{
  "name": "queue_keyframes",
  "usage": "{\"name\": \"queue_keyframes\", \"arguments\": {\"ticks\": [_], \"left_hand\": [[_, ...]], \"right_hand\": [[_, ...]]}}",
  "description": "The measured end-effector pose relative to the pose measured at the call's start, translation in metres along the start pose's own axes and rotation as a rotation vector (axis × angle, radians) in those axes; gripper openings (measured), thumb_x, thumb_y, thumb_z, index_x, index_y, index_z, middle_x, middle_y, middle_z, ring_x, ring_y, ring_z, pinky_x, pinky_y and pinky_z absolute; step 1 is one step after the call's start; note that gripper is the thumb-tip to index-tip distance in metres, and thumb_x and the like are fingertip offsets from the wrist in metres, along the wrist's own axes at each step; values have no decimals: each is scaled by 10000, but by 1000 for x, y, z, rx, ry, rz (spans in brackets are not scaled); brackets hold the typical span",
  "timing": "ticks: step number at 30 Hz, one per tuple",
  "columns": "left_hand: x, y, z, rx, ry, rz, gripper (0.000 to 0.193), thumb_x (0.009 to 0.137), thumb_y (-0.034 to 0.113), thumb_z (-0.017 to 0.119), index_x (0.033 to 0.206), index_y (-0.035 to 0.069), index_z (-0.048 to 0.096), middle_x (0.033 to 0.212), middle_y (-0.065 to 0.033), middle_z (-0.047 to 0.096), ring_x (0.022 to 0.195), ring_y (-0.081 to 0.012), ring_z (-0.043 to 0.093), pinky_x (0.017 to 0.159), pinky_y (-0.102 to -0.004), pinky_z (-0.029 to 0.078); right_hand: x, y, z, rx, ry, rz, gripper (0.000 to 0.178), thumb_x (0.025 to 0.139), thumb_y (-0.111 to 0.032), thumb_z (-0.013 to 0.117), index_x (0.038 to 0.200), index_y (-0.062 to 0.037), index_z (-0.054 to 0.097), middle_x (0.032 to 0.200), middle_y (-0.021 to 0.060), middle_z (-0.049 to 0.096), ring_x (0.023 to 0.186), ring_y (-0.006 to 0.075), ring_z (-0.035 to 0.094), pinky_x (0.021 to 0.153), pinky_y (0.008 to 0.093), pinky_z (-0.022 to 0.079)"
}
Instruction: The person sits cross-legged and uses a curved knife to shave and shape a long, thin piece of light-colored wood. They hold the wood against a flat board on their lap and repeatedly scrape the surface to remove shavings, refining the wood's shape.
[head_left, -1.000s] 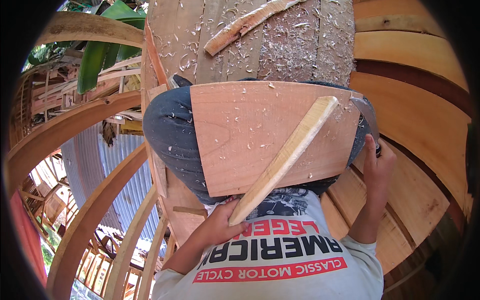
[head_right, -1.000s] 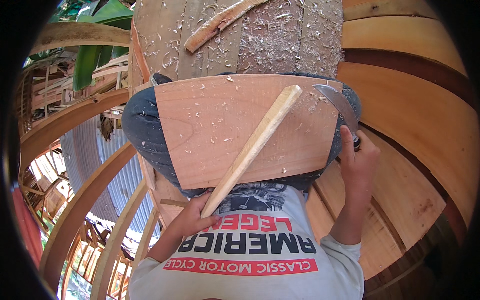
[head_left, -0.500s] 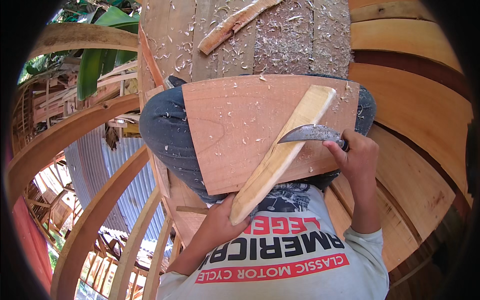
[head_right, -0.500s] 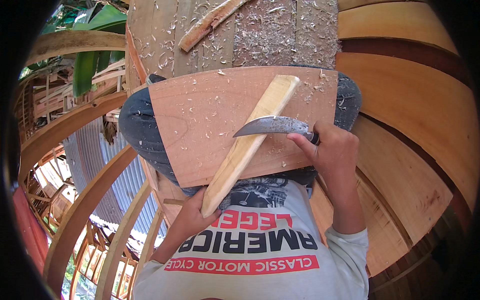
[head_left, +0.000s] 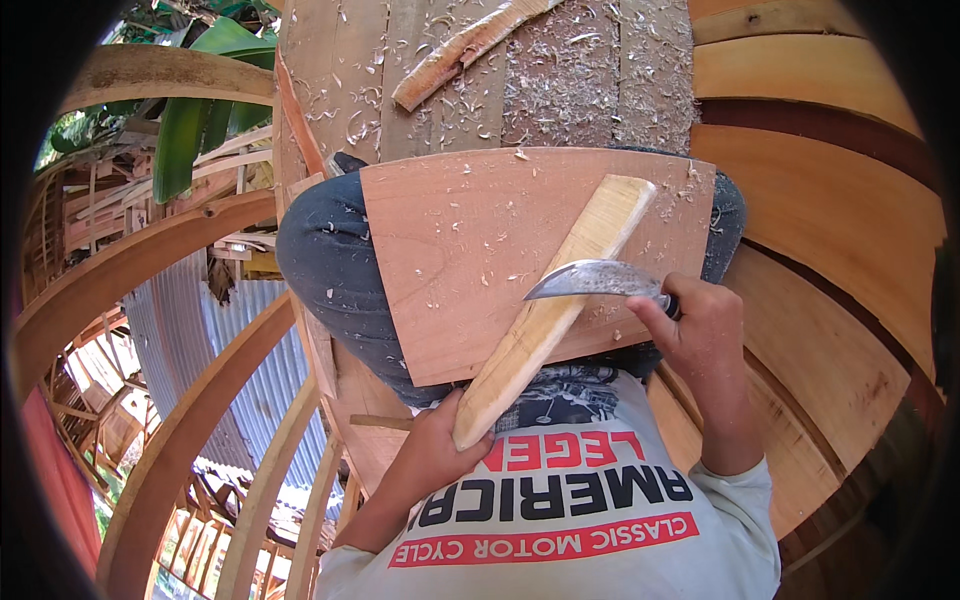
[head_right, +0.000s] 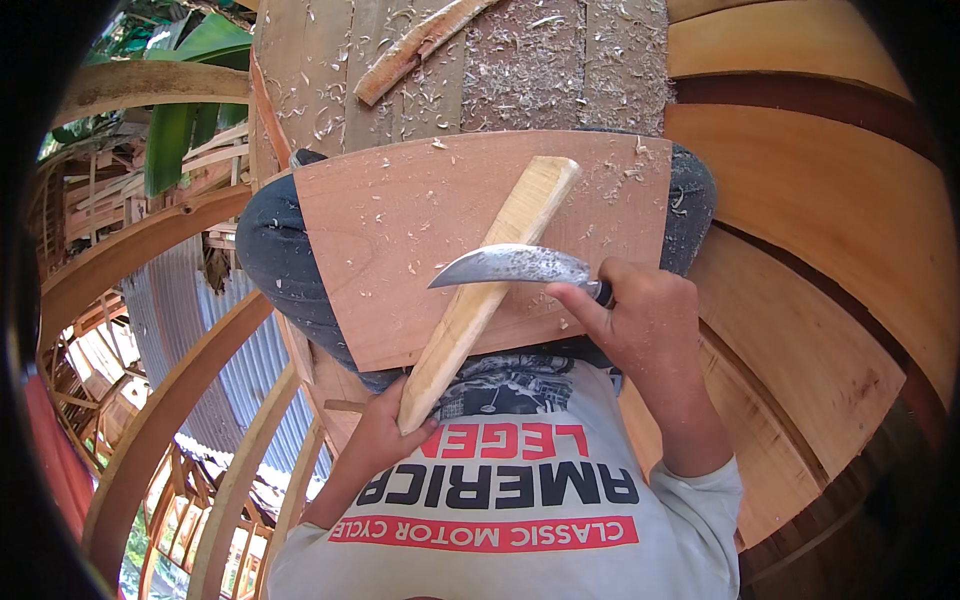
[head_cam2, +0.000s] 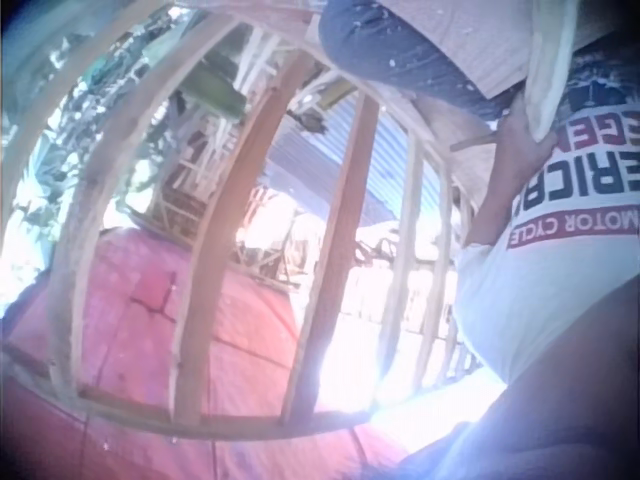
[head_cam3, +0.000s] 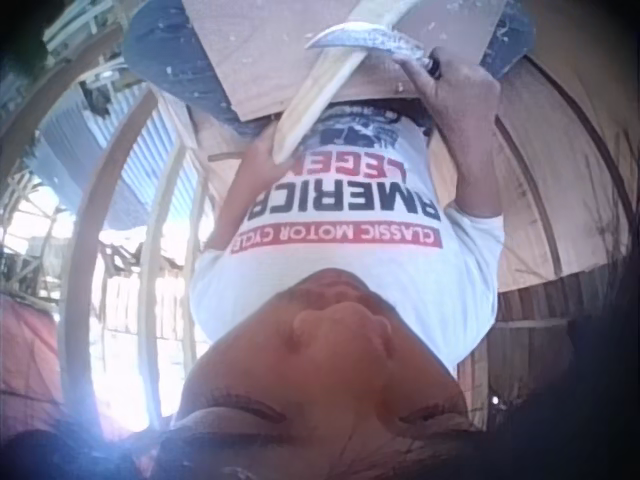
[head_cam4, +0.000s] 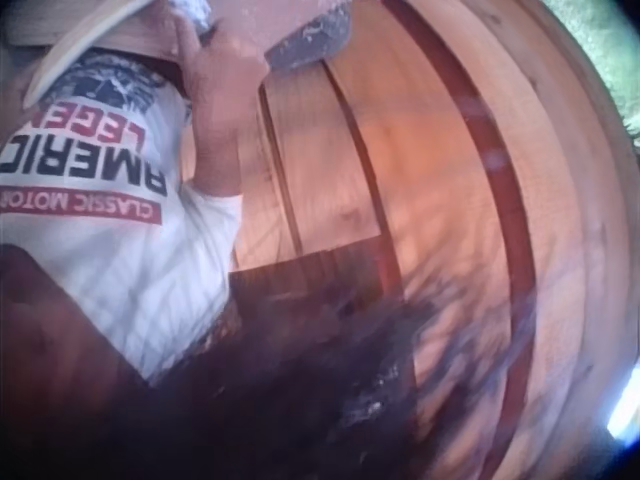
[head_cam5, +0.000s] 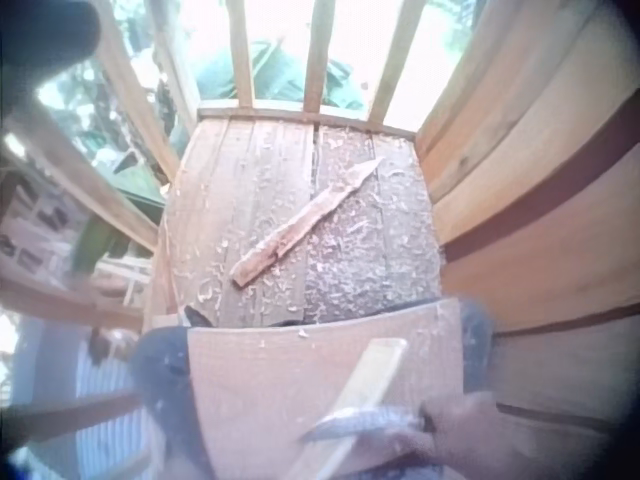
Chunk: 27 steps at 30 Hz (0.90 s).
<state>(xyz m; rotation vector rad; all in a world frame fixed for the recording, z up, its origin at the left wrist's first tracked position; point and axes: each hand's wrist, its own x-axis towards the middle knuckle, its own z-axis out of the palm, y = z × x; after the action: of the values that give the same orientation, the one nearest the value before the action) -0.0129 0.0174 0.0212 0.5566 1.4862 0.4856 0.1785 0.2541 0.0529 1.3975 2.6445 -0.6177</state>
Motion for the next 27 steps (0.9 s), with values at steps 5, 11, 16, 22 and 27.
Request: {"name": "queue_keyframes", "arguments": {"ticks": [5, 11, 16, 22, 27], "left_hand": [[-10, -3, -1, -29, -1, -59, 499, 725, 129, 685, 1155, -41, 498, 930, -196, 626, 847, -268, 625, 782, -333, 470], [-3, 0, 0, 4, -8, -42, 486, 725, 153, 700, 1124, -46, 506, 941, -207, 630, 867, -287, 637, 779, -336, 475], [-8, 0, 0, 118, 47, -47, 505, 727, 228, 731, 1095, -43, 515, 914, -205, 644, 839, -300, 655, 746, -347, 494], [-10, 11, -2, 306, 127, -80, 565, 694, 313, 791, 1060, -26, 525, 853, -189, 662, 790, -310, 675, 681, -358, 520], [-9, 5, 0, 312, 214, 0, 592, 680, 390, 791, 1015, -21, 528, 783, -181, 653, 725, -313, 669, 623, -357, 518]], "right_hand": [[28, 63, 3, -72, 186, 414, 574, 838, -510, 587, 624, 21, 546, 541, 199, 511, 494, 344, 512, 478, 388, 382], [8, 9, -10, 97, 75, 188, 588, 843, -523, 575, 637, 27, 559, 535, 189, 508, 483, 324, 480, 480, 385, 368], [18, 54, 9, -10, 177, 298, 563, 824, -509, 605, 657, 28, 585, 517, 177, 494, 477, 322, 463, 482, 377, 374], [2, 26, -9, 160, 5, 321, 539, 777, -496, 659, 641, 20, 585, 507, 180, 488, 465, 321, 494, 458, 360, 384], [-7, -1, 16, 47, -172, 126, 528, 768, -505, 663, 633, 0, 589, 511, 170, 506, 485, 335, 550, 456, 376, 411]]}}
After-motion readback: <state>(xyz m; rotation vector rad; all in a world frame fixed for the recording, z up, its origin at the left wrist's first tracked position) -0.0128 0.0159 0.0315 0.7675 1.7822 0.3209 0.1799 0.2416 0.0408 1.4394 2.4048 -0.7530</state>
